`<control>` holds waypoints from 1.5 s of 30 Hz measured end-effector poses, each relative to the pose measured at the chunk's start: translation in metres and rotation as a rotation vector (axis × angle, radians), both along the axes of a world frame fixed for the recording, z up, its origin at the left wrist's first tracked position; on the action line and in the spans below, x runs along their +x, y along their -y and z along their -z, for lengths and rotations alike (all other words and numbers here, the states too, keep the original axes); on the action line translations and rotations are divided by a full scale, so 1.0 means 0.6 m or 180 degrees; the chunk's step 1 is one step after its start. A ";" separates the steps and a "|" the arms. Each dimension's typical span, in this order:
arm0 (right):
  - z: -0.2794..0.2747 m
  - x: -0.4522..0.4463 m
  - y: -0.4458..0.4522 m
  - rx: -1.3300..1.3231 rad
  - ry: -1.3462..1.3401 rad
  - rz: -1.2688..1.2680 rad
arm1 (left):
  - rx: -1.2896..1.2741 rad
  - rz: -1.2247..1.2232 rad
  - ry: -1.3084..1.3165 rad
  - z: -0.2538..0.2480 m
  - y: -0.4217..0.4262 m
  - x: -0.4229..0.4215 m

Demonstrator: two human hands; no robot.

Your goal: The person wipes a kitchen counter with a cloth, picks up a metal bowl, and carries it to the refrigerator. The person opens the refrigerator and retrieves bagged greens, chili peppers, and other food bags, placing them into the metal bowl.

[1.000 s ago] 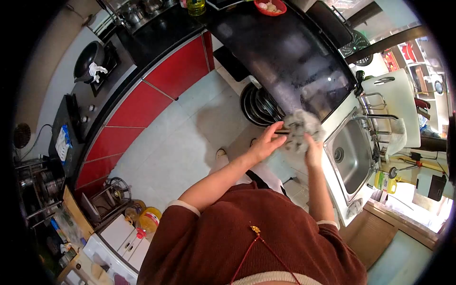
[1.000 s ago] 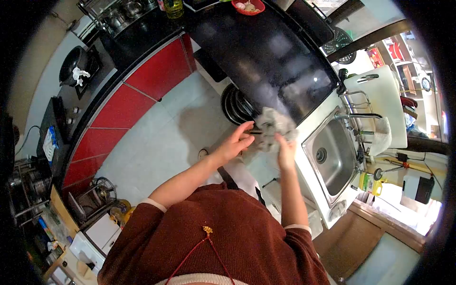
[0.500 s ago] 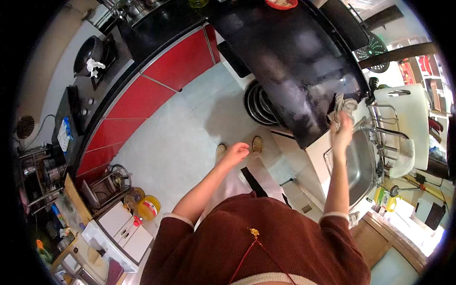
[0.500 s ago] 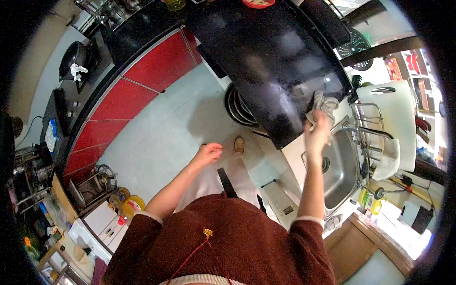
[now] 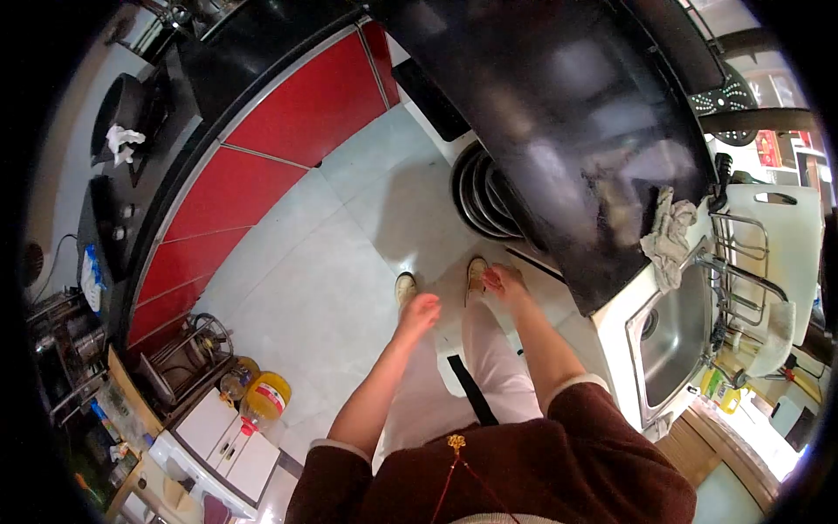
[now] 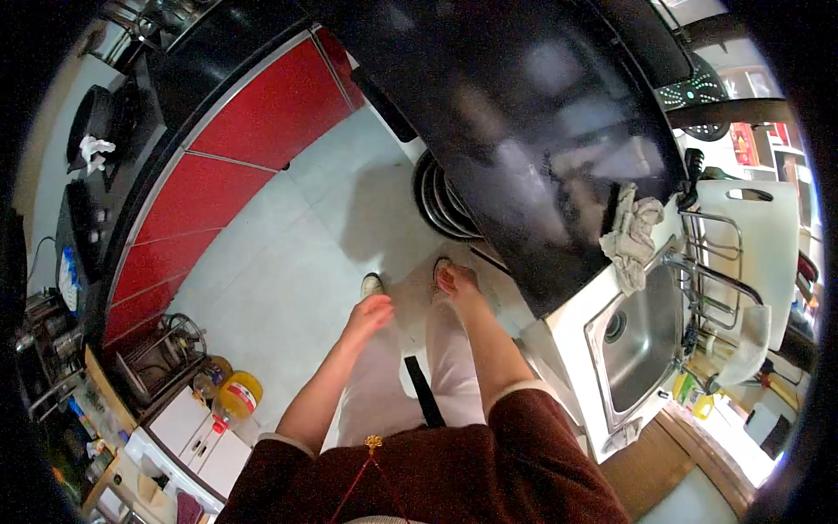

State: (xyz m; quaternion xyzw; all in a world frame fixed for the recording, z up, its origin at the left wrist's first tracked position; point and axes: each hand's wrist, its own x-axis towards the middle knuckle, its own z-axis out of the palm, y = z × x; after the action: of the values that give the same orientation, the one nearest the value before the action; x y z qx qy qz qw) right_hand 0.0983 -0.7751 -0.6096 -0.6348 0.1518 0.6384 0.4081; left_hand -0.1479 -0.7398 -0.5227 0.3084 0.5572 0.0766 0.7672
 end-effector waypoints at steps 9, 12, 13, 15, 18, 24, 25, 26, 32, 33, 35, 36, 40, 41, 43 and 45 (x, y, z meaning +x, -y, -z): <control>0.232 0.057 -0.091 -0.0431 0.0218 0.1605 | -0.0038 -0.0378 -0.0055 0.157 0.039 -0.029; 0.279 0.079 -0.107 -0.0421 0.0237 0.2243 | -0.0153 -0.0426 0.0010 0.180 0.046 -0.037; 0.304 0.090 -0.106 -0.0364 0.0131 0.2686 | -0.0210 -0.0533 -0.0071 0.183 0.049 -0.038; 0.335 0.104 -0.099 -0.0314 0.0016 0.3129 | -0.0269 -0.0639 -0.0161 0.189 0.050 -0.043; 0.387 0.128 -0.079 0.0182 -0.0167 0.3151 | -0.0147 -0.0616 -0.0198 0.190 0.046 -0.051; 0.378 0.137 -0.078 0.0764 -0.1268 0.3002 | -0.0185 -0.0834 -0.0167 0.188 0.032 -0.069; 0.360 0.131 -0.081 0.0455 -0.0787 0.2773 | -0.0172 -0.0825 -0.0208 0.192 0.026 -0.070; 0.339 0.123 -0.084 0.0149 -0.0311 0.2528 | -0.0161 -0.0816 -0.0250 0.196 0.022 -0.071; 0.353 0.082 0.003 0.0113 -0.0586 0.2386 | 0.0450 -0.0678 -0.0499 0.182 -0.046 -0.046; 0.324 0.061 0.006 0.0112 -0.0576 0.2386 | 0.0444 -0.0678 -0.0491 0.183 -0.060 -0.041; 0.268 0.015 0.009 -0.0440 0.0350 0.0965 | 0.1199 -0.0411 -0.0701 0.187 -0.090 -0.032; 0.261 -0.003 0.027 -0.0444 0.0355 0.0956 | 0.1576 -0.0279 -0.0811 0.187 -0.103 -0.028; 0.209 -0.064 0.077 -0.0016 0.0189 0.0556 | 0.2265 -0.0215 -0.1279 0.170 -0.153 -0.010; 0.184 -0.080 0.075 -0.0261 0.0267 0.0175 | 0.2379 0.0015 -0.1595 0.169 -0.164 -0.017; 0.173 -0.118 0.084 -0.0494 0.0566 0.0005 | 0.2784 0.0369 -0.2030 0.177 -0.169 -0.041; 0.130 -0.127 0.088 -0.0106 0.0419 -0.0170 | 0.2437 0.0867 -0.2631 0.167 -0.173 -0.061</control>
State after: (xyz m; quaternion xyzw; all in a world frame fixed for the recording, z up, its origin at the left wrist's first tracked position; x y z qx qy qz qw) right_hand 0.0223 -0.8280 -0.6877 -0.6859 0.1182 0.6033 0.3894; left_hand -0.1845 -0.6357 -0.6228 0.6371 0.6984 0.0464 0.3227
